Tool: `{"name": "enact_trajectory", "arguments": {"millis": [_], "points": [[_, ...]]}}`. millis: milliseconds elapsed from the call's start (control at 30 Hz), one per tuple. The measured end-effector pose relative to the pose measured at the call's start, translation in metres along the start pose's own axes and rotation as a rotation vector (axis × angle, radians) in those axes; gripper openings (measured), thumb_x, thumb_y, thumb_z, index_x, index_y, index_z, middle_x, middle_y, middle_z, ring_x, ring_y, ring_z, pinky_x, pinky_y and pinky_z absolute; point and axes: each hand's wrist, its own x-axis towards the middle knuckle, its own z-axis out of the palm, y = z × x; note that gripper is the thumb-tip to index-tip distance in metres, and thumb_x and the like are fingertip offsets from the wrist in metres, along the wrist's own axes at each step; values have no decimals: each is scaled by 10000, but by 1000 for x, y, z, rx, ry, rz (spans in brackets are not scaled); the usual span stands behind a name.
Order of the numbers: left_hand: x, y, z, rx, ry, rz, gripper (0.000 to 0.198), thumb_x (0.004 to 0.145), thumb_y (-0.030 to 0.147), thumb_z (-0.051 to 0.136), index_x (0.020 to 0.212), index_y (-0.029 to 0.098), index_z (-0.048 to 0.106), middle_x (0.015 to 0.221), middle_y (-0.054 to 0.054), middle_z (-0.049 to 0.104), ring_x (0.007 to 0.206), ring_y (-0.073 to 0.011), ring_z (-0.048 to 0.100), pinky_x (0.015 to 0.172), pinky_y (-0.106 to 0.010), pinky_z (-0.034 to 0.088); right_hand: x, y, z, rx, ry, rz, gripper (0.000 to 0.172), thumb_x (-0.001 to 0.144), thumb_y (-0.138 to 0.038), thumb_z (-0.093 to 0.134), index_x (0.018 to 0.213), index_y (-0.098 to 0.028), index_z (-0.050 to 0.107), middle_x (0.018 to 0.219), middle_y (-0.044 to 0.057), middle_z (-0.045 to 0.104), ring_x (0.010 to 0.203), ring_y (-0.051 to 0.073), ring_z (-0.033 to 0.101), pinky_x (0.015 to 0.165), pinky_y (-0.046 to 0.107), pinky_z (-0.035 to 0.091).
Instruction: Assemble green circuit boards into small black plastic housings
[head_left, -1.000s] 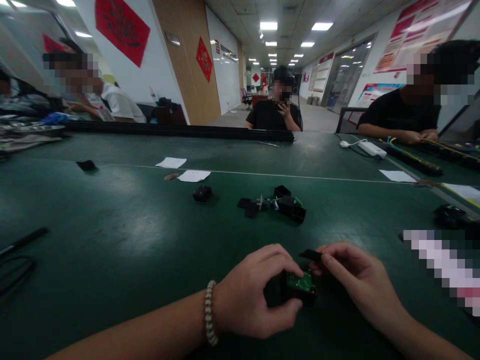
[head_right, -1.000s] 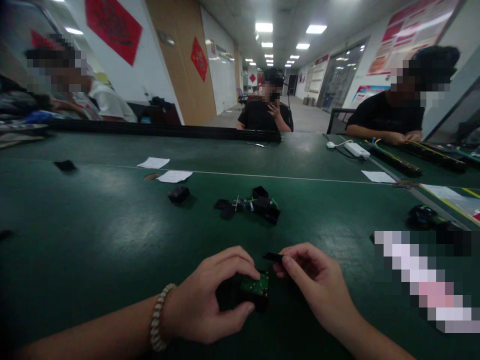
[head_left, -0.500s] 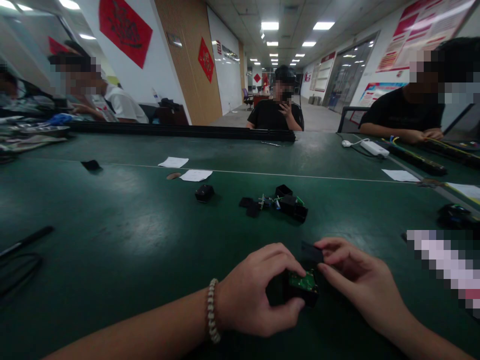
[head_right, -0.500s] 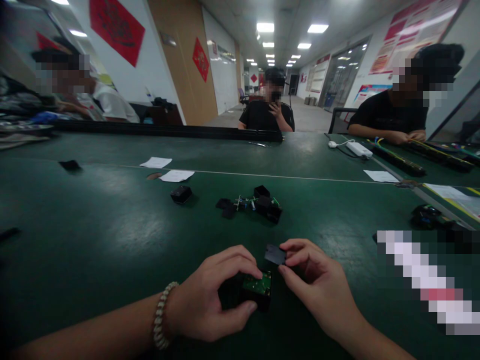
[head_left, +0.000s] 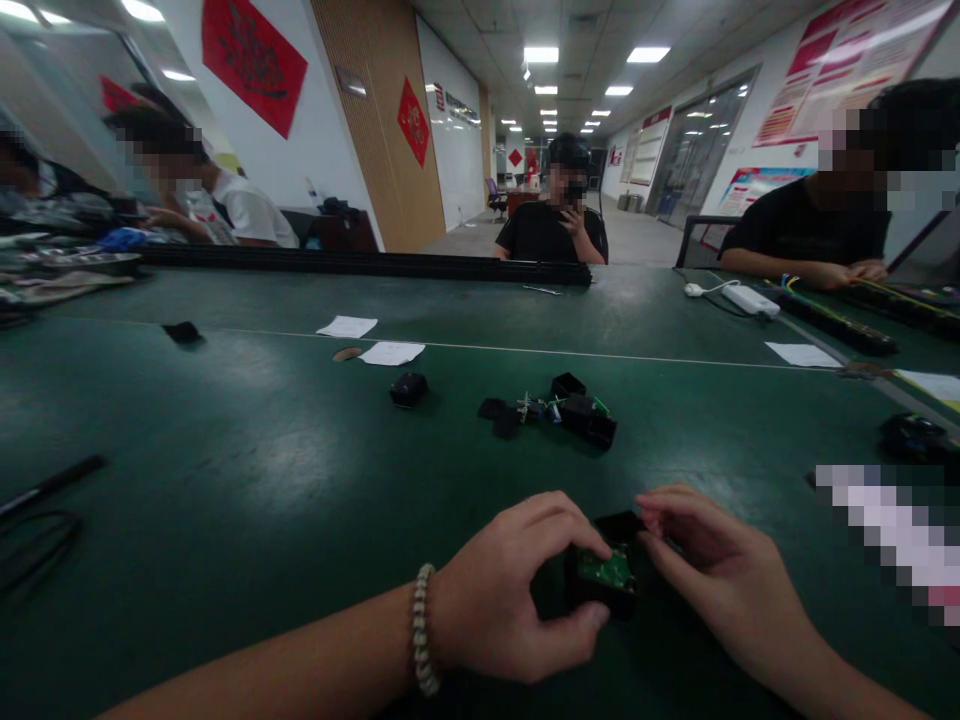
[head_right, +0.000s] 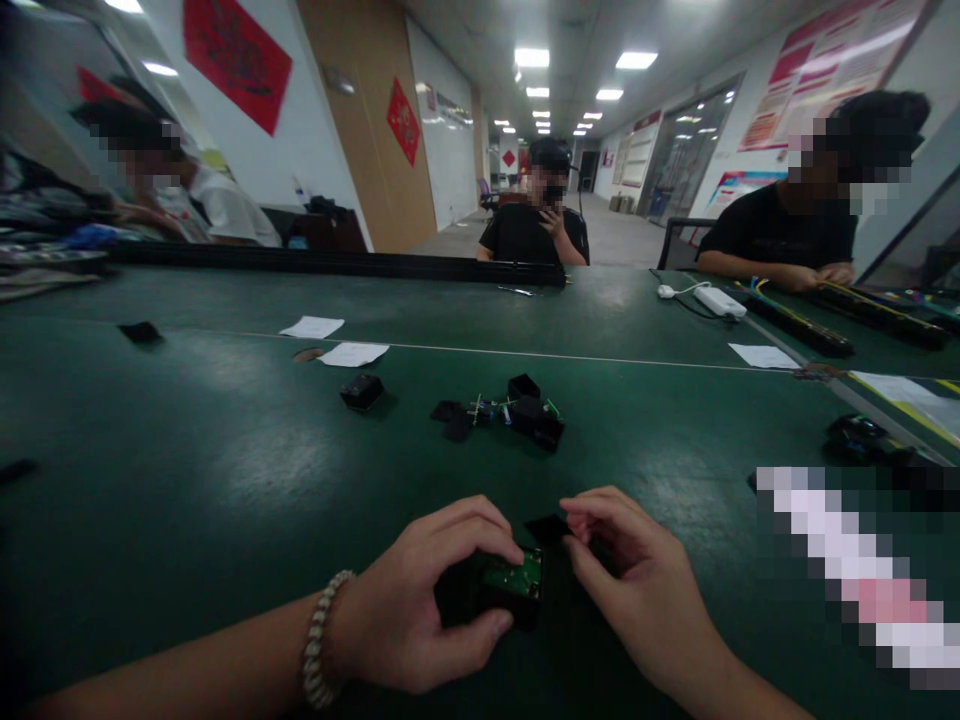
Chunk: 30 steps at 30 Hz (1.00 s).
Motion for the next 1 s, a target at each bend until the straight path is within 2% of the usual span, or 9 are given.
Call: {"name": "enact_trajectory", "arguments": {"millis": [233, 367, 500, 600, 700, 867, 1000], "points": [[1, 0, 0, 11, -13, 11, 350, 787, 178, 730, 1127, 150, 652, 1028, -106, 723, 926, -216, 675, 845, -350, 582, 1, 1, -3, -32, 7, 14, 367, 865, -158, 706, 1177, -327, 802, 900, 19, 713, 804, 156, 732, 709, 230, 635], [1, -1, -1, 16, -18, 17, 348, 794, 190, 730, 1130, 151, 647, 1027, -105, 718, 921, -215, 673, 834, -348, 583, 1, 0, -4, -118, -43, -19, 317, 902, -178, 655, 1132, -315, 825, 1055, 63, 742, 948, 186, 745, 750, 250, 637], [0, -1, -1, 16, -19, 16, 357, 803, 202, 722, 1149, 158, 645, 1045, -114, 715, 937, -224, 674, 839, -359, 586, 1, 2, -4, -105, -69, 21, 260, 913, -205, 658, 1072, -306, 838, 1052, 69, 784, 948, 208, 771, 735, 273, 652], [-1, -1, 0, 17, -15, 16, 355, 799, 200, 719, 1144, 159, 643, 1033, -111, 715, 923, -225, 675, 827, -361, 586, 1, 2, -3, -65, -46, 67, 225, 878, -225, 722, 1060, -289, 838, 1058, 77, 793, 889, 215, 780, 720, 296, 666], [-1, -1, 0, 20, -13, 5, 362, 791, 195, 724, 1142, 163, 642, 1027, -109, 715, 916, -227, 676, 812, -358, 587, 1, 1, -2, -11, -21, 117, 269, 810, -216, 799, 1069, -281, 826, 1052, 69, 791, 820, 205, 781, 695, 295, 676], [-2, -1, 0, 18, -15, 3, 367, 791, 192, 726, 1147, 164, 643, 1042, -111, 719, 931, -228, 678, 831, -367, 589, 1, 1, -1, 74, -21, 192, 306, 750, -212, 853, 1047, -271, 807, 1039, 58, 794, 878, 225, 803, 756, 310, 692], [-1, -1, 0, 10, -11, 6, 367, 787, 183, 723, 1146, 160, 649, 1036, -112, 723, 926, -230, 677, 818, -363, 587, 0, 2, -1, 56, -12, 203, 297, 741, -243, 868, 1024, -253, 780, 971, 54, 799, 847, 227, 800, 739, 307, 686]]}}
